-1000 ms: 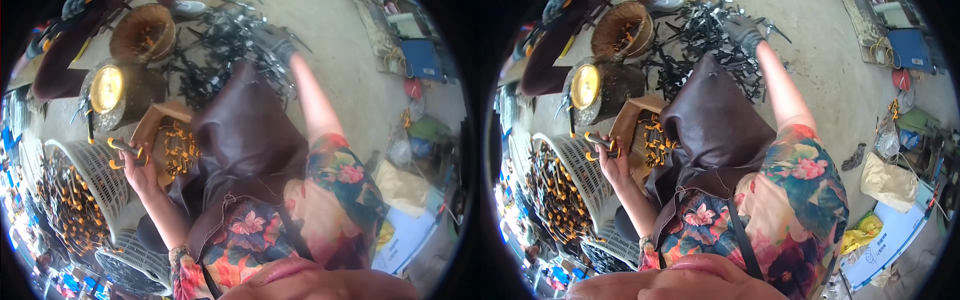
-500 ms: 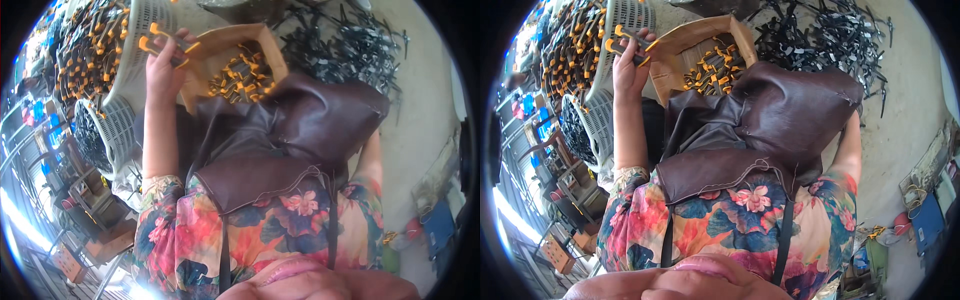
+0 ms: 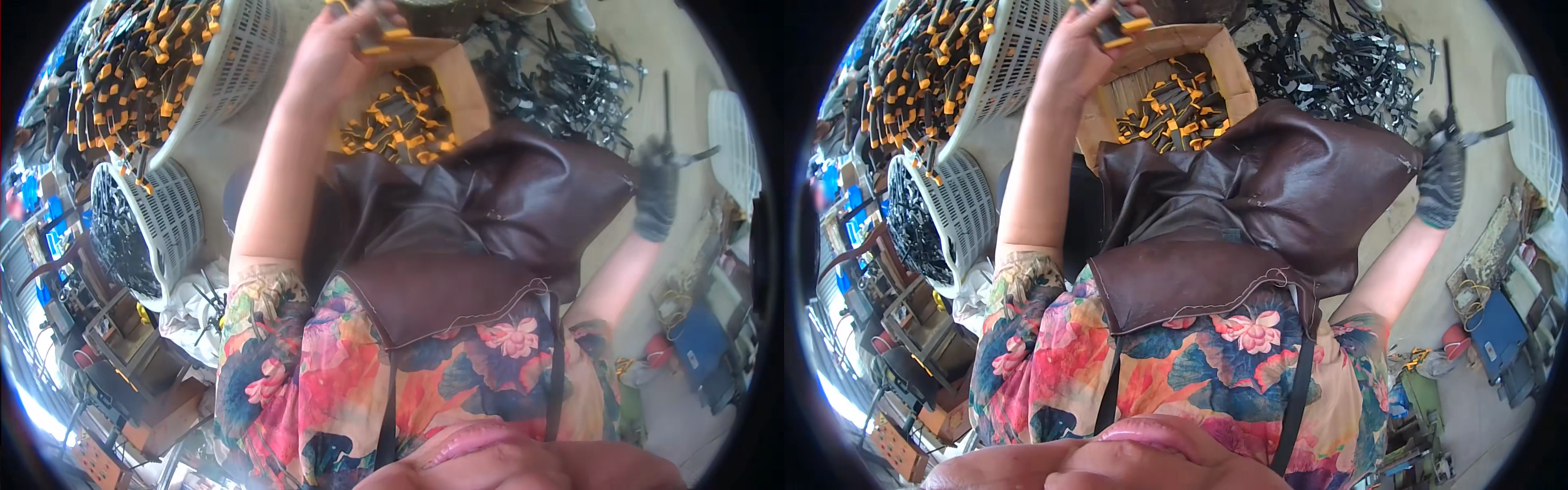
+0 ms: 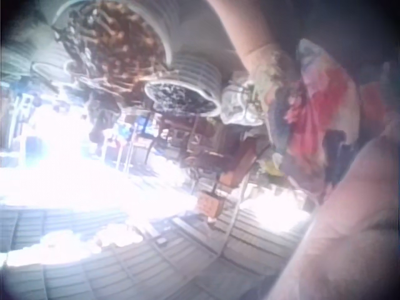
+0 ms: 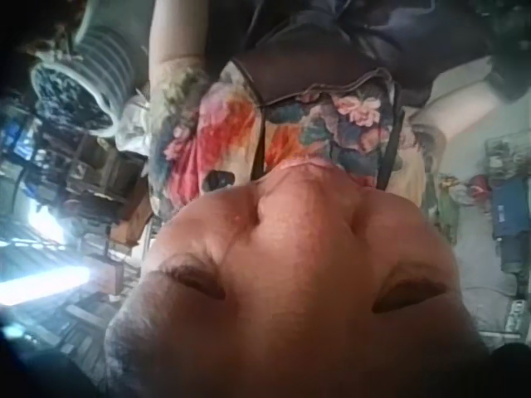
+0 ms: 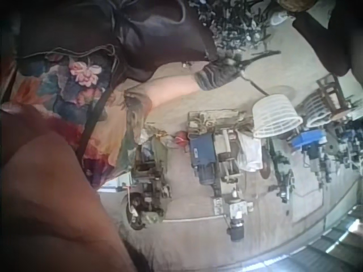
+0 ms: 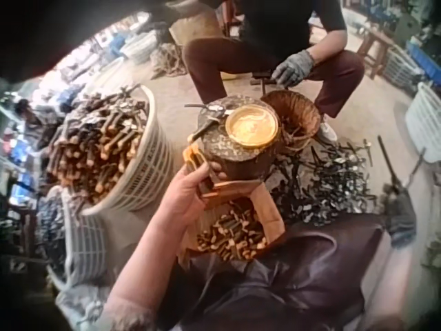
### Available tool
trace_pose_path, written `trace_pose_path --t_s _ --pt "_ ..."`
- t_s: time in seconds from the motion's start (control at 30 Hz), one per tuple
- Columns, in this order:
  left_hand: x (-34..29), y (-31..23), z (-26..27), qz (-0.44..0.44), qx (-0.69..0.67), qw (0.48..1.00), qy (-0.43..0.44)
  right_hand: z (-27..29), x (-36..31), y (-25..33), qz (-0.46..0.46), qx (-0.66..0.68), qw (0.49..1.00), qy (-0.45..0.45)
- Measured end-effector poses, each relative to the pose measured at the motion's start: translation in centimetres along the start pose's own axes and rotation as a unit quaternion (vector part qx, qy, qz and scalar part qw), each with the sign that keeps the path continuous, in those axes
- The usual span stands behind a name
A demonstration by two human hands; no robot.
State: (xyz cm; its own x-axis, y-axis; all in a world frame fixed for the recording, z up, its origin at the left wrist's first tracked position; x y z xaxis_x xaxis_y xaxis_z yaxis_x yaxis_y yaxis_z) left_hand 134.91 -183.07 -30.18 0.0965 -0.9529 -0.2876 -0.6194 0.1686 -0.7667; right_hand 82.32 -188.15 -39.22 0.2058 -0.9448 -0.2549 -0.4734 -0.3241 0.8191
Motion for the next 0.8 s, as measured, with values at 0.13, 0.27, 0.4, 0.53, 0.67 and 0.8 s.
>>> trace_pose_path --t_s 0.13,0.27,0.4,0.53,0.67,0.8 --pt "0.0 7.9 7.0 0.161 0.278 0.941 -0.104 -16.6 3.8 6.4 0.032 0.185 0.958 0.219" --pt "0.8 13.9 10.9 0.250 0.342 0.899 -0.109 -29.7 3.5 5.4 0.014 0.281 0.910 0.306" --pt "3.8 18.3 12.7 0.285 0.549 0.776 -0.122 -31.0 3.5 2.0 0.213 0.150 0.956 0.135" --pt "9.1 21.6 16.6 0.113 0.736 0.667 -0.026 -30.3 4.5 1.3 0.173 0.080 0.974 0.119" --pt "8.7 21.8 20.5 0.260 0.709 0.655 -0.020 -30.0 5.7 -0.3 0.196 0.105 0.958 0.183" --pt "3.9 20.6 13.0 0.259 0.445 0.855 -0.068 -28.6 5.2 1.5 0.201 0.065 0.974 0.078"
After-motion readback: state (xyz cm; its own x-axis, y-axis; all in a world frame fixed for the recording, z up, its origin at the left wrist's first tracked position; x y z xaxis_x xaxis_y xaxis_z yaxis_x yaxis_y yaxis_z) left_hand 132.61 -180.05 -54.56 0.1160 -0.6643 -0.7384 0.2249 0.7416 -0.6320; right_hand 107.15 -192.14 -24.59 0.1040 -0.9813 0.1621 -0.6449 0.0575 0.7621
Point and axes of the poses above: each hand's wrist, its own x-axis towards the middle knuckle, its own z-axis out of the back of the hand, y = z × x, the point moved 5 cm from there along x, towards the middle knuckle, and after that the axes turned 1 degree about z, right-handed, at the moved point
